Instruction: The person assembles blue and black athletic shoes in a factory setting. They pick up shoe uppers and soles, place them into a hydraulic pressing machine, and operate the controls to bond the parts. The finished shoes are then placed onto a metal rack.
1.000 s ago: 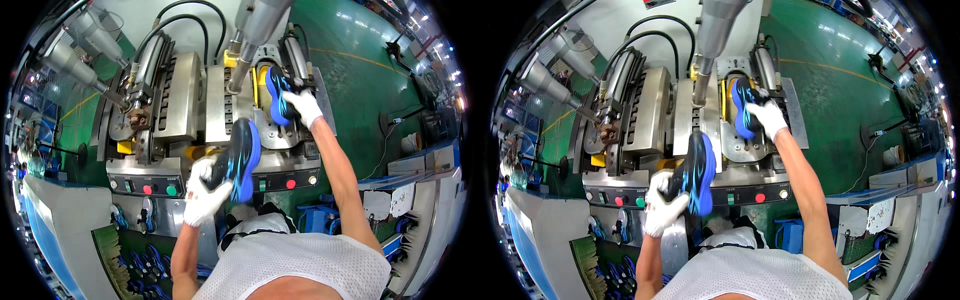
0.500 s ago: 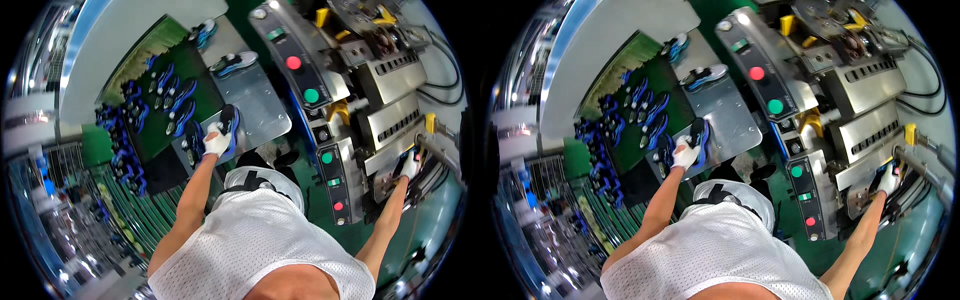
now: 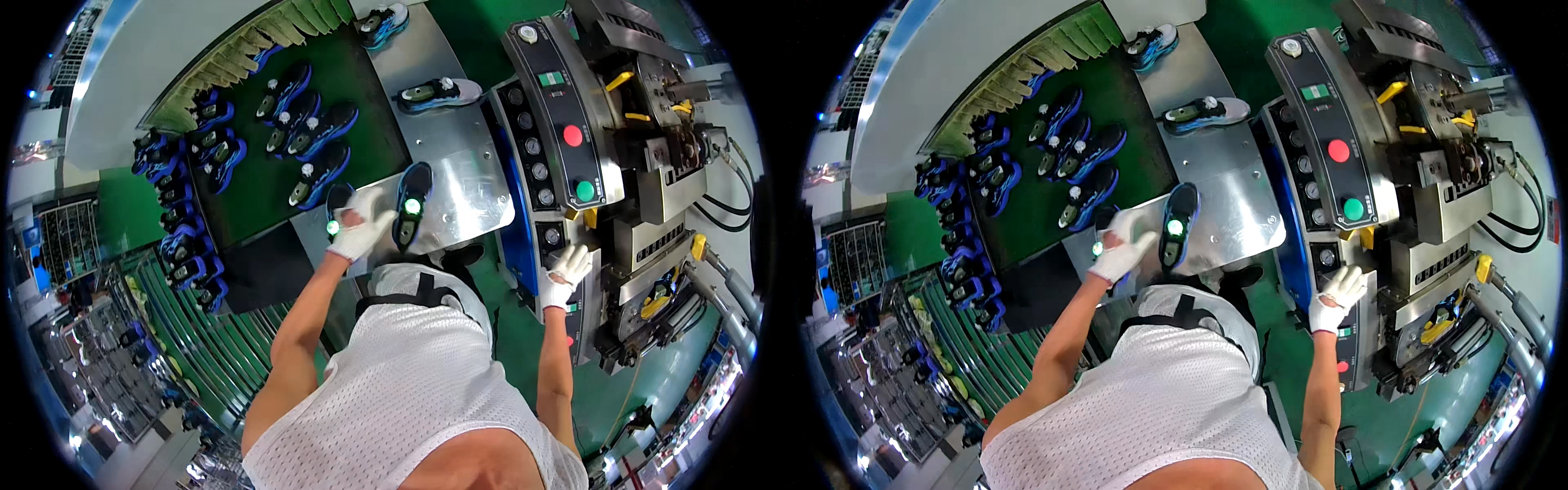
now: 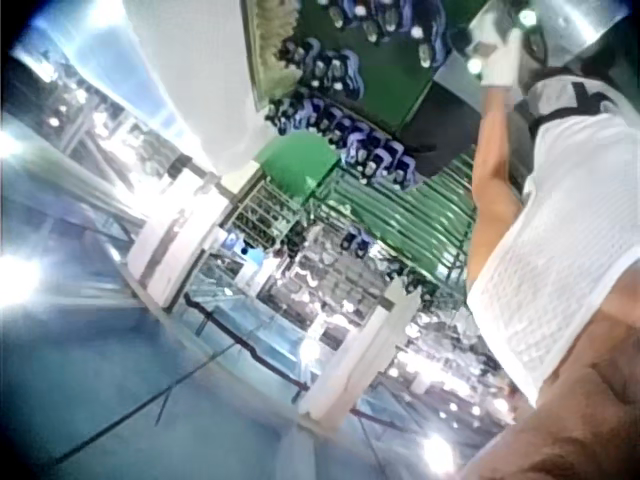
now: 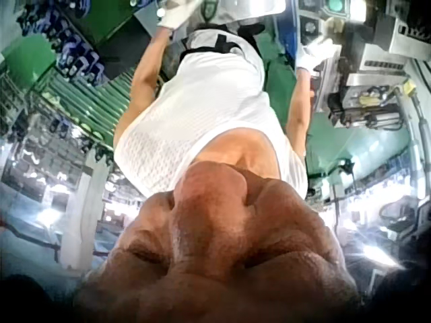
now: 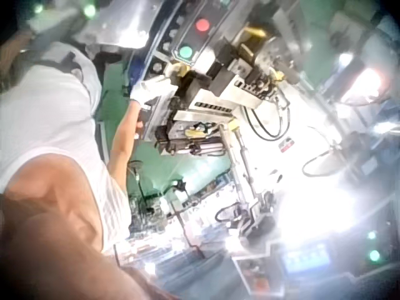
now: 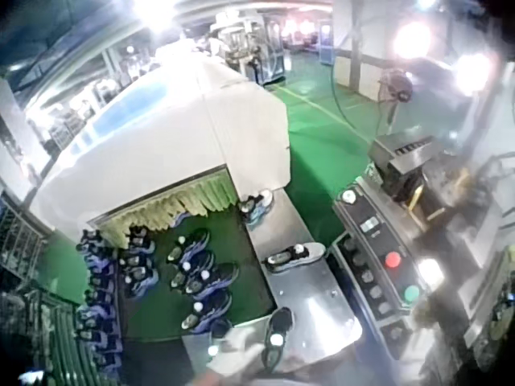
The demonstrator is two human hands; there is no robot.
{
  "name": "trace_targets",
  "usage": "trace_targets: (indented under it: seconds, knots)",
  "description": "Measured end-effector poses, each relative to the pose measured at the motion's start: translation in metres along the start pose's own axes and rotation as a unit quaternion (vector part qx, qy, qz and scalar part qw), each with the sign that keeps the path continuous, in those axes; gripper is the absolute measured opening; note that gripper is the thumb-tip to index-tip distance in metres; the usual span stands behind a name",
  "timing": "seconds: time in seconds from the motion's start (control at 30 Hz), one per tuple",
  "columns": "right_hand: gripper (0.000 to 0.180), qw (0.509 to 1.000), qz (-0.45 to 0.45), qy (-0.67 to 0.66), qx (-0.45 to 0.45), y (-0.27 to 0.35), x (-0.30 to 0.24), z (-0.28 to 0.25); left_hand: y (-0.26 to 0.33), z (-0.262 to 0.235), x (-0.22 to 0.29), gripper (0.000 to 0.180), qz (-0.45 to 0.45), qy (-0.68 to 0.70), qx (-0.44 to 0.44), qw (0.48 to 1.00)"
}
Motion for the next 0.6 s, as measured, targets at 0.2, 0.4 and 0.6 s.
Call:
trace_targets:
  seconds: [0.2, 0.4, 0.6]
  knots:
    - [0.097, 0.966, -0.035, -0.189, 0.172, 0.011, -0.002, 0.015, -0.032, -0.074, -0.114, 0.070, -0.128, -0.126, 0.139, 0.974]
    - [0.085, 0.954, -0.010, -0.295, 0.042, 0.064, -0.065, -0.005, -0.092, -0.074, -0.158, 0.058, -0.052, -0.143, 0.037, 0.988]
    - [0.054, 0.913, -0.070, -0.397, 0.059, 0.063, -0.114, -0.064, -0.105, -0.103, -0.106, 0.055, -0.002, -0.208, 0.000, 0.978]
Point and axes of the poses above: each hand's wrist, its own y-axis away from the middle knuckle, its own z-axis out of the palm, x = y × z, the point moved 1 cm from there along -y, towards the middle knuckle, and after that the axes turned 3 degrees about -z, right-handed, at the moved point
